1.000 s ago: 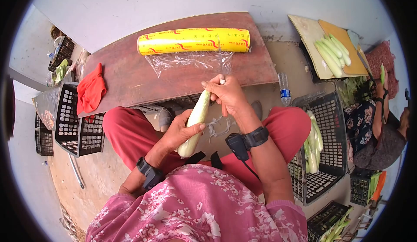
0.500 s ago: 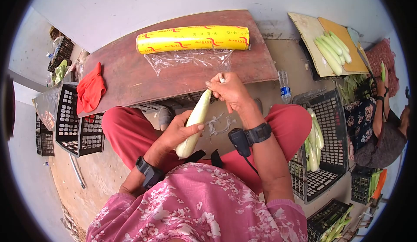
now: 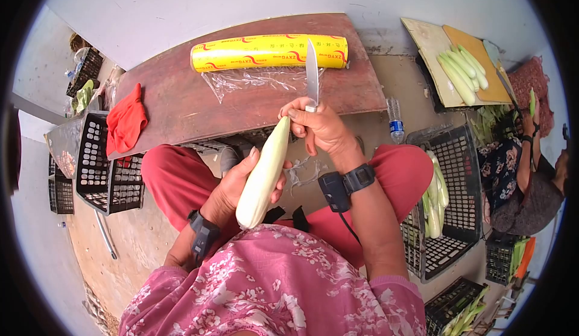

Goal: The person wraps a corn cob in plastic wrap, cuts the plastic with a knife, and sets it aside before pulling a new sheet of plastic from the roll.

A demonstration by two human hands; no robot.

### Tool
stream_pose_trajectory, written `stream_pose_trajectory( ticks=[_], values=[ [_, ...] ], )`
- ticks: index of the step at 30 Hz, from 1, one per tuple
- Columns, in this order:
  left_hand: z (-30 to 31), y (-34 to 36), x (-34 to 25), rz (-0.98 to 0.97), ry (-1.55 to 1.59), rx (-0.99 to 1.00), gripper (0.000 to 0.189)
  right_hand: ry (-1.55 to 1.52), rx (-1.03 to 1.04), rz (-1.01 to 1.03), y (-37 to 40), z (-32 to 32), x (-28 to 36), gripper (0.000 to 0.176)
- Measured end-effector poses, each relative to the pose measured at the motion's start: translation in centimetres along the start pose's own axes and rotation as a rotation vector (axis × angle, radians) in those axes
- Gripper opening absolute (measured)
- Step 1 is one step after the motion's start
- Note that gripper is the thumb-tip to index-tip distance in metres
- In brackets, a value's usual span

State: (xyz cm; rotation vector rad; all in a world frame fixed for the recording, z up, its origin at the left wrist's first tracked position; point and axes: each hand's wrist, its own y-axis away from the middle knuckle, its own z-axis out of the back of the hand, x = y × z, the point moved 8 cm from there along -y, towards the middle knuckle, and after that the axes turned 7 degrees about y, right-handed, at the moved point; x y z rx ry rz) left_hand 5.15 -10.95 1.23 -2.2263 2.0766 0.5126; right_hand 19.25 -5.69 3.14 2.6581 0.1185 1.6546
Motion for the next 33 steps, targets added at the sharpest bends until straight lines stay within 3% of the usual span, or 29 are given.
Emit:
stream_pose_trajectory(
  ticks=[4, 10, 14, 21, 26, 33],
  values=[
    [-1.2, 0.1, 0.4, 0.034, 0.157, 0.132, 0.07, -0.004, -0.002, 0.046, 0.0, -1.0, -0.1, 0.02],
    [2.6, -0.4, -2.7, -0.314, -0.015, -0.315, 0.062, 0.174, -0.408, -0.061, 0.5, 1.6, -0.7, 0.029],
    [3.2, 1.1, -5.9, -0.562, -0.009, -0.521, 0.054, 0.263, -0.364, -0.149, 1.0, 0.4, -2.3, 0.036],
    [3.8, 3.5, -9.6, -0.81, 0.153, -0.562, 0.049, 0.376, -0.134, -0.226, 2.4, -4.1, -3.2, 0.046],
    [3.9, 3.9, -10.1, -0.854, 0.242, -0.517, 0.048, 0.392, -0.061, -0.202, 2.4, -7.4, -2.4, 0.026],
    [4.3, 3.6, -10.1, -0.804, 0.349, -0.427, 0.049, 0.165, 0.027, -0.205, 2.3, -7.8, -3.5, 0.02]
  ],
)
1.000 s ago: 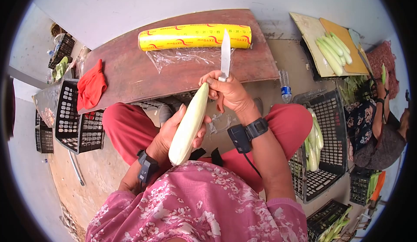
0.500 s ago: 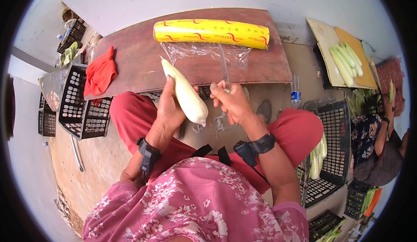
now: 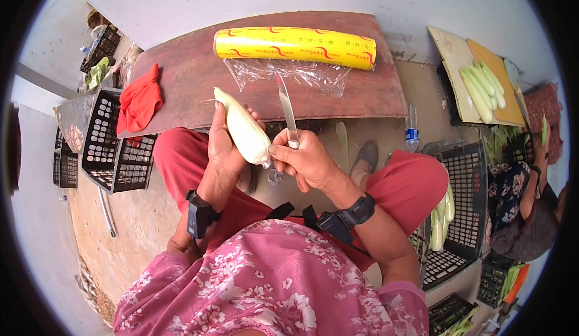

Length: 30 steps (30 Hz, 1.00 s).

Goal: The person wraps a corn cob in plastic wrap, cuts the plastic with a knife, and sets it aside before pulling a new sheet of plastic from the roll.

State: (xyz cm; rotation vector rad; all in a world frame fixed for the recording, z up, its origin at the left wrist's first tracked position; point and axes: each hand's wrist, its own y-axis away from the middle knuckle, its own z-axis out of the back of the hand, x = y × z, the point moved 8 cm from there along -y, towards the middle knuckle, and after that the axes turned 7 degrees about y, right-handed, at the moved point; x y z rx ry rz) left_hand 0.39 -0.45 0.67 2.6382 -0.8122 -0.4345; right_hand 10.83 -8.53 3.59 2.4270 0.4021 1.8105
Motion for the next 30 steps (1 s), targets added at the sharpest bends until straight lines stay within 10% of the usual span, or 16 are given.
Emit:
stream_pose_trajectory(
  ticks=[20, 30],
  values=[
    [0.0, -0.2, 0.2, -0.197, -0.167, -0.051, 0.045, 0.127, -0.182, 0.096, -0.4, 1.4, 0.3, 0.045],
    [-4.8, -0.1, -2.5, -0.213, -0.135, 0.196, 0.039, -0.405, 0.115, 0.029, 0.9, 0.7, -0.6, 0.048]
  ],
)
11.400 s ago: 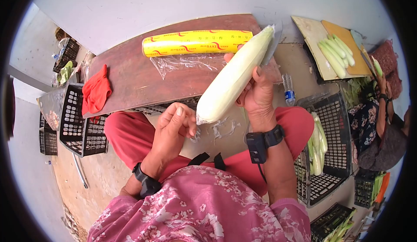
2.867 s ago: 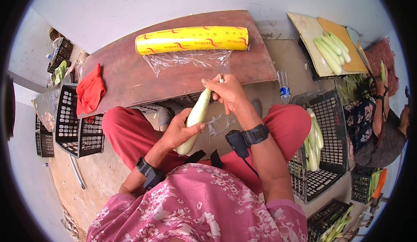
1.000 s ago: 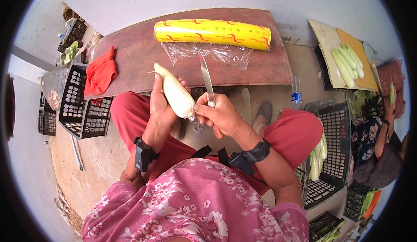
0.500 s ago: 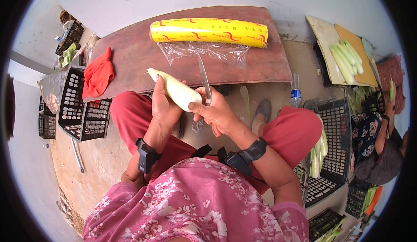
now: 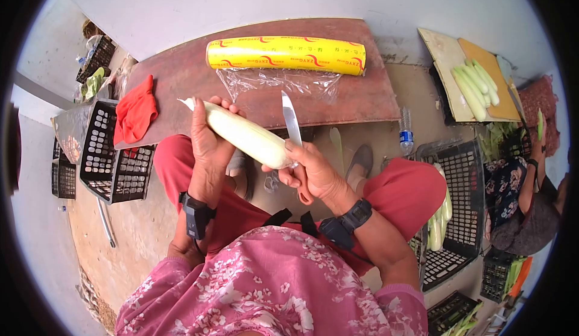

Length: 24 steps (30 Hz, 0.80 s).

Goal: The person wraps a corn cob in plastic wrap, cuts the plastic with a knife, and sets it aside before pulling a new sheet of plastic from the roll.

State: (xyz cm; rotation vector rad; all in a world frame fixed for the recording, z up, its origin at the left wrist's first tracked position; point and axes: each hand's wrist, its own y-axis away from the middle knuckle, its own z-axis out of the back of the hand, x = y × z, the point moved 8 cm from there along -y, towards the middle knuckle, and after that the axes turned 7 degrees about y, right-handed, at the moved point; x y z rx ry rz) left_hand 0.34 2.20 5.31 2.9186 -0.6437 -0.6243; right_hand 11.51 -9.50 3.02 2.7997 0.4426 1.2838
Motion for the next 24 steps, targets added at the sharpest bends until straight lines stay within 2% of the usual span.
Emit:
stream_pose_trajectory(
  ticks=[2, 6, 10, 13, 18, 21, 22, 24],
  values=[
    [-1.6, -0.1, -0.4, 0.018, 0.029, 0.147, 0.038, 0.009, 0.037, 0.013, 0.2, -0.2, 0.1, 0.05],
    [-2.7, -0.2, -0.7, 0.007, 0.02, 0.148, 0.033, 0.073, -0.009, 0.048, 0.6, -0.4, 0.7, 0.046],
    [-2.5, -0.3, -0.8, -0.028, -0.004, 0.066, 0.031, 0.265, -0.149, 0.218, 1.1, 0.7, 2.4, 0.042],
    [-2.5, -0.2, -0.8, -0.051, -0.011, 0.031, 0.03, 0.646, -0.169, 0.204, 1.8, -0.4, 4.0, 0.053],
    [-2.2, -0.6, -0.9, -0.058, 0.016, 0.005, 0.028, 0.666, -0.26, 0.371, 1.9, -0.8, 4.2, 0.044],
    [-1.4, -0.6, -1.0, -0.089, 0.003, -0.102, 0.028, 0.797, -0.289, 0.445, 2.0, -0.6, 4.4, 0.041],
    [-1.0, -0.7, -1.0, -0.088, -0.007, -0.137, 0.028, 0.859, -0.304, 0.455, 2.0, -0.7, 4.6, 0.04],
    [0.0, -0.9, -0.9, -0.085, -0.023, -0.205, 0.028, 1.18, -0.328, 0.618, 2.4, -1.6, 5.7, 0.042]
  ],
)
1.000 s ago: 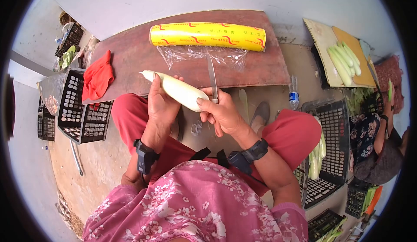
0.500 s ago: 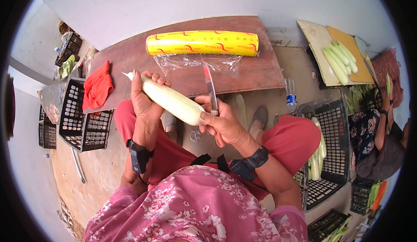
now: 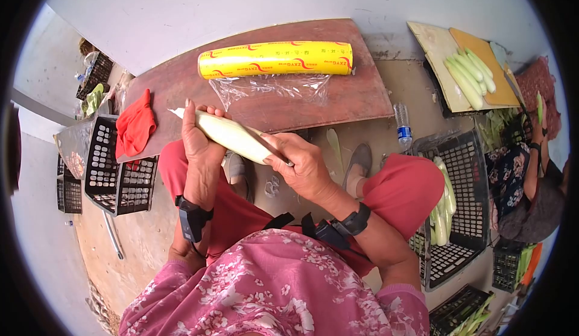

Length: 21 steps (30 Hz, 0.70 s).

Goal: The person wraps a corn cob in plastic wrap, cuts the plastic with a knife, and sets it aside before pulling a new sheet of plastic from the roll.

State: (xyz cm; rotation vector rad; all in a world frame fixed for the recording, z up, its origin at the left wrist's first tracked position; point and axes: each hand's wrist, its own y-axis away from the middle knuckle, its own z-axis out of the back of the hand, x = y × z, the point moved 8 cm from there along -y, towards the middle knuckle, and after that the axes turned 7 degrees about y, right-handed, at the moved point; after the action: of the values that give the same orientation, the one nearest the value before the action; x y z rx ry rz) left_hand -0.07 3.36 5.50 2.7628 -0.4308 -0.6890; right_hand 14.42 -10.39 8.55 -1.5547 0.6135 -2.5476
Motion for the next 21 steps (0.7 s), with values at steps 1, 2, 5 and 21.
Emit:
stream_pose_trajectory(
  ticks=[1, 2, 5, 21],
  values=[
    [0.3, -0.1, 0.1, 0.005, 0.005, -0.031, 0.029, 0.15, -0.019, 0.098, -0.1, 0.2, 0.8, 0.043],
    [0.6, -0.1, 0.2, 0.011, 0.009, -0.063, 0.029, 0.192, -0.024, 0.112, -0.1, 0.4, 1.1, 0.046],
    [1.5, -0.2, 0.7, 0.02, 0.0, -0.107, 0.031, 0.271, -0.084, 0.137, -0.2, 0.9, 1.9, 0.063],
    [-6.5, 1.6, 0.5, 0.167, 0.005, 0.558, 0.028, -1.008, 0.331, -0.587, 4.3, -2.4, -2.4, 0.048]
  ],
)
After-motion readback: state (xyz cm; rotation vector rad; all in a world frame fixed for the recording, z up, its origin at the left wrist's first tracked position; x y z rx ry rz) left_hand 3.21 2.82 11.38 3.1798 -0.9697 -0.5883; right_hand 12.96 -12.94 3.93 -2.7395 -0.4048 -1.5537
